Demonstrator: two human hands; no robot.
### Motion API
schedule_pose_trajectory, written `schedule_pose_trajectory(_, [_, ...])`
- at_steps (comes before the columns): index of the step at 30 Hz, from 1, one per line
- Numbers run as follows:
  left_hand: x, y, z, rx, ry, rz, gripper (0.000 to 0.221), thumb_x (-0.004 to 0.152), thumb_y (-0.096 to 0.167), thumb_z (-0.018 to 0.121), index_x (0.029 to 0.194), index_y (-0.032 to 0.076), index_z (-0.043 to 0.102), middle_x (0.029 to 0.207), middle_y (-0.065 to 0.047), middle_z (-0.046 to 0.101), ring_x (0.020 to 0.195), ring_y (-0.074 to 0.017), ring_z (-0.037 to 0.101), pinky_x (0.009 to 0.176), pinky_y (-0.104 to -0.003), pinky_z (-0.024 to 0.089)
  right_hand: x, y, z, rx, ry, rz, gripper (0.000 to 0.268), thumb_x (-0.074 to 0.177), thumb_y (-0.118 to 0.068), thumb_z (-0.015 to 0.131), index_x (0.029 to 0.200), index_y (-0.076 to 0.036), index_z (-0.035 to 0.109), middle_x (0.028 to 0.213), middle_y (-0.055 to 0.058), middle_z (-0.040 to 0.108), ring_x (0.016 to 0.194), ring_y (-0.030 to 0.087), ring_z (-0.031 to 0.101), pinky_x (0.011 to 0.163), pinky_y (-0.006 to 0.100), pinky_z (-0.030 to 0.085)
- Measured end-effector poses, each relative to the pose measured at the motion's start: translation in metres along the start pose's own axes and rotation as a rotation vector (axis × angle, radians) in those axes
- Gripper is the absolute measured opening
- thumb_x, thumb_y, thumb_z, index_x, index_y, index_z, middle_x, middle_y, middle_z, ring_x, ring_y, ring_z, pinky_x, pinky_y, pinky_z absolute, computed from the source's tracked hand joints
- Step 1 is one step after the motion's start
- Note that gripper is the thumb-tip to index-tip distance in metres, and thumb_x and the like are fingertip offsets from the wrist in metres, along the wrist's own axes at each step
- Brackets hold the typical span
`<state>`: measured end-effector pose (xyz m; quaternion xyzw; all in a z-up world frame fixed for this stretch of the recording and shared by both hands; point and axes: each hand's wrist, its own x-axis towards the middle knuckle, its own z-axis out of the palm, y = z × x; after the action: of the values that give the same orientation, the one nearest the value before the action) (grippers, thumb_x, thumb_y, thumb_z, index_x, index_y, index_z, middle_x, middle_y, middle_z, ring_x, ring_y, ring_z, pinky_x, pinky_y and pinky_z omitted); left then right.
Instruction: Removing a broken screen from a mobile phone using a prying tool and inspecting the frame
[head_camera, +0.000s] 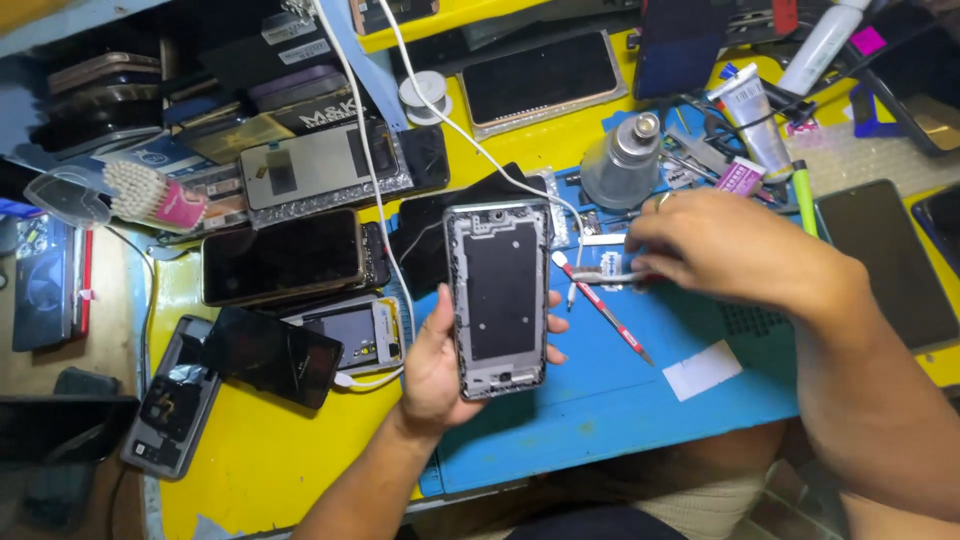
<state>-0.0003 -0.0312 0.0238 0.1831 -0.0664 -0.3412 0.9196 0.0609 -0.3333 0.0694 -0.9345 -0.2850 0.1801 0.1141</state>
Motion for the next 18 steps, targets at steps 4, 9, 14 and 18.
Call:
schedule_pose_trajectory(4, [-0.003, -0.006, -0.001, -0.038, 0.038, -0.024, 0.083, 0.106, 0.059, 0.032, 0.16, -0.004, 0.034, 0.148, -0.032, 0.051, 0.128, -0.0419, 0.059, 0.104, -0.057, 0.054, 0.015, 0.024, 0.025, -0.051, 0.05, 0.071, 0.019, 0.091, -0.033, 0.069, 0.104, -0.019, 0.068, 0.098, 0.004, 0.068, 0.095, 0.029, 0.066, 0.083, 0.044, 0.051])
schedule_pose_trajectory(9, [-0.004, -0.007, -0.011, -0.081, 0.077, -0.077, 0.088, 0.103, 0.062, 0.033, 0.164, -0.001, 0.028, 0.156, -0.026, 0.045, 0.13, -0.0442, 0.057, 0.112, -0.058, 0.048, 0.017, 0.038, 0.049, -0.101, 0.185, -0.009, 0.033, 0.089, -0.026, 0.069, 0.121, -0.019, 0.071, 0.095, 0.006, 0.065, 0.088, 0.032, 0.064, 0.081, 0.047, 0.05])
schedule_pose_trajectory(14, [-0.001, -0.008, -0.006, -0.193, 0.185, -0.058, 0.092, 0.099, 0.064, 0.039, 0.164, 0.0, 0.028, 0.156, -0.025, 0.042, 0.139, -0.0398, 0.049, 0.119, -0.067, 0.039, 0.019, 0.041, 0.05, -0.195, 0.206, 0.015, 0.029, 0.088, -0.029, 0.071, 0.113, -0.017, 0.074, 0.09, 0.006, 0.07, 0.082, 0.033, 0.069, 0.08, 0.048, 0.054])
schedule_pose_trajectory(18, [-0.007, -0.009, -0.018, -0.34, 0.146, -0.078, 0.094, 0.101, 0.064, 0.045, 0.168, 0.0, 0.029, 0.155, -0.027, 0.048, 0.134, -0.0508, 0.054, 0.111, -0.061, 0.05, 0.018, 0.043, 0.061, -0.322, 0.22, 0.063, 0.033, 0.084, -0.038, 0.073, 0.113, -0.023, 0.073, 0.097, -0.002, 0.07, 0.094, 0.027, 0.069, 0.09, 0.042, 0.058])
